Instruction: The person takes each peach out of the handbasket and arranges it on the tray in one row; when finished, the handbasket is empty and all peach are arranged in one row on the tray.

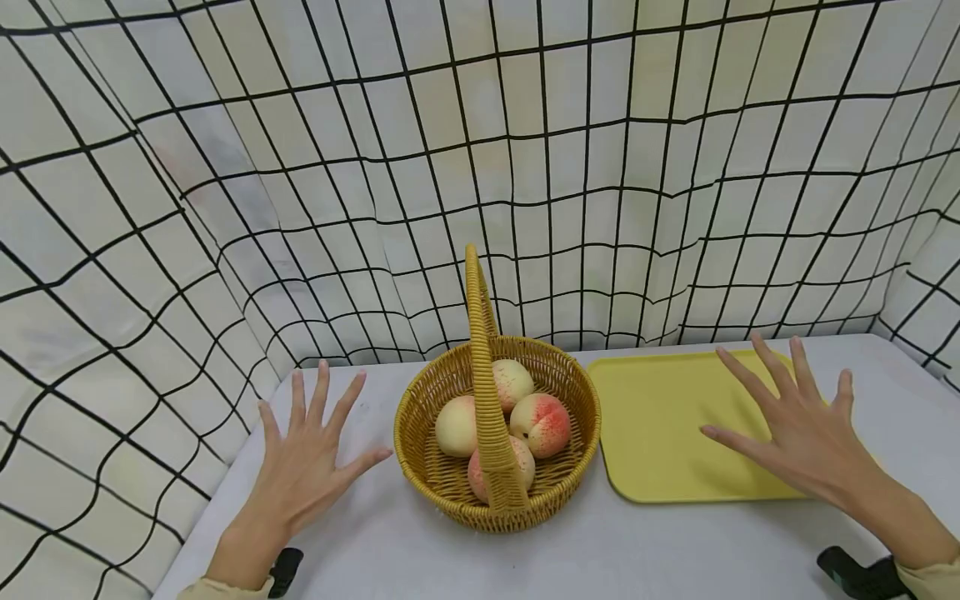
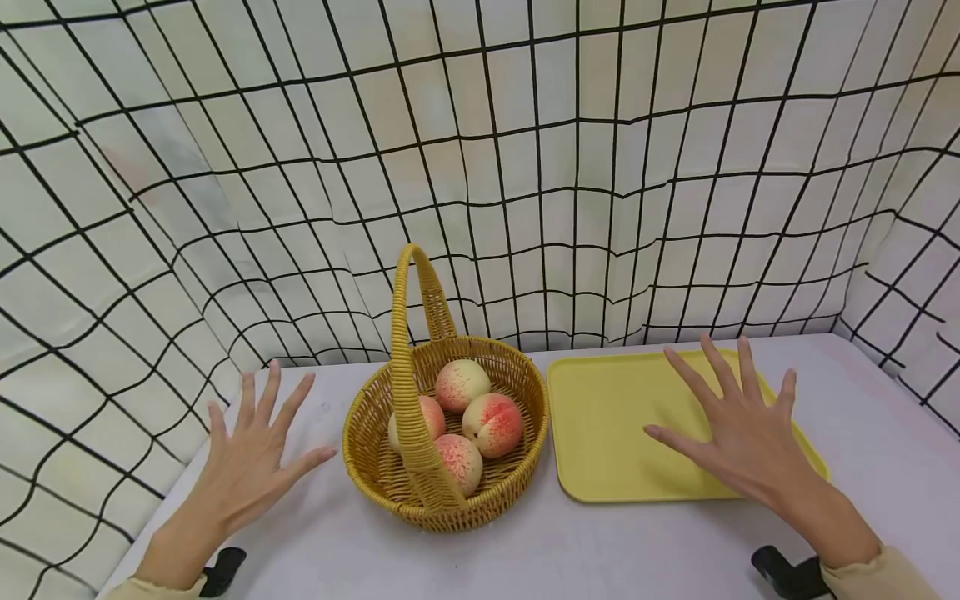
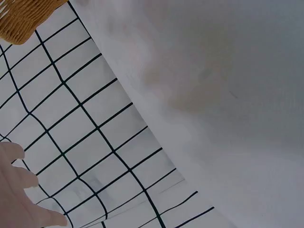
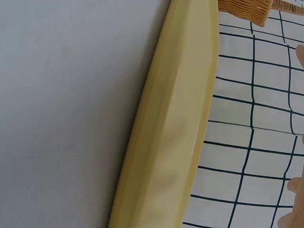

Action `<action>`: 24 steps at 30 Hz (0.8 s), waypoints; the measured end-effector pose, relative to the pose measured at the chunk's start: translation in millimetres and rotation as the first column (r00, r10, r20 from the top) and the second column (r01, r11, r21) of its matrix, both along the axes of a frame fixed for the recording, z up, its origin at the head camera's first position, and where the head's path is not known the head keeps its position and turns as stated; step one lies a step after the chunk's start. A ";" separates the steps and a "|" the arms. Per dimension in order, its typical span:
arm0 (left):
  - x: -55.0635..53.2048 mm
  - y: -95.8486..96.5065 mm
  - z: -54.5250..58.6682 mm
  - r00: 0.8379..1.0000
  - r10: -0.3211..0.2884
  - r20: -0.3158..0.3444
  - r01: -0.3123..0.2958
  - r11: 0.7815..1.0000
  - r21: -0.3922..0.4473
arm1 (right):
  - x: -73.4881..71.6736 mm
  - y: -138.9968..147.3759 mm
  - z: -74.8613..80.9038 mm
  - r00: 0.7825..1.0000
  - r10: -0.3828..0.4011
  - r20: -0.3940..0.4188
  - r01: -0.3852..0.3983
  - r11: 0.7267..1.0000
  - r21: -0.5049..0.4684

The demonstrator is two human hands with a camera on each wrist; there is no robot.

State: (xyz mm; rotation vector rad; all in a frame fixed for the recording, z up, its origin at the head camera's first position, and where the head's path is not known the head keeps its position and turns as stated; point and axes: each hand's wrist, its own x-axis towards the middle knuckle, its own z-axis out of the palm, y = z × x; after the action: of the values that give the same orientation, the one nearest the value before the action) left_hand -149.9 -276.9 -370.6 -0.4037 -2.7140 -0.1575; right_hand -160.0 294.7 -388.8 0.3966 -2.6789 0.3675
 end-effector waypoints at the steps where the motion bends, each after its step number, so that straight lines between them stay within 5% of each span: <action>1: 0.2 0.8 0.1 1.000 -0.014 -0.002 0.014 1.000 0.006 | -0.3 -1.6 0.8 1.000 0.004 0.000 -0.004 1.000 -0.004; 4: 0.0 5.4 0.5 0.998 -0.060 0.011 0.059 0.997 0.059 | -1.4 -9.8 4.9 0.999 0.033 -0.003 -0.033 0.999 -0.026; 7: 0.2 14.9 1.3 0.992 -0.095 0.083 0.077 0.976 0.202 | -4.2 -25.4 12.7 0.995 0.103 -0.013 -0.103 0.992 -0.069; 9: 0.6 23.7 1.1 0.979 -0.132 0.158 0.068 0.932 0.356 | -7.8 -39.8 20.0 0.986 0.165 -0.028 -0.167 0.980 -0.107; 12: 0.9 38.4 -0.4 0.942 -0.215 0.256 0.029 0.816 0.577 | -15.0 -65.8 34.1 0.956 0.290 -0.046 -0.293 0.942 -0.165; 14: -0.1 47.5 -2.5 0.916 -0.273 0.295 0.001 0.735 0.678 | -20.8 -83.6 43.7 0.923 0.382 -0.046 -0.383 0.904 -0.188; 16: -1.5 54.3 -4.9 0.892 -0.311 0.327 -0.032 0.679 0.733 | -26.7 -100.2 52.4 0.880 0.474 -0.012 -0.465 0.859 -0.213; 19: -5.3 60.3 -9.4 0.862 -0.343 0.373 -0.081 0.634 0.769 | -36.0 -121.4 62.7 0.809 0.584 0.069 -0.547 0.790 -0.278; 24: -11.0 62.7 -19.0 0.814 -0.400 0.421 -0.124 0.588 0.799 | -53.1 -145.4 69.1 0.695 0.703 0.149 -0.609 0.687 -0.396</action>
State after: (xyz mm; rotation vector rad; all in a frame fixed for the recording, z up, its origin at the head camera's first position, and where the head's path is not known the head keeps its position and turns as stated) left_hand -160.9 -214.2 -389.6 -0.3167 -2.7303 -1.7578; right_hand -213.1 149.4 -319.7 1.3176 -2.5690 1.1407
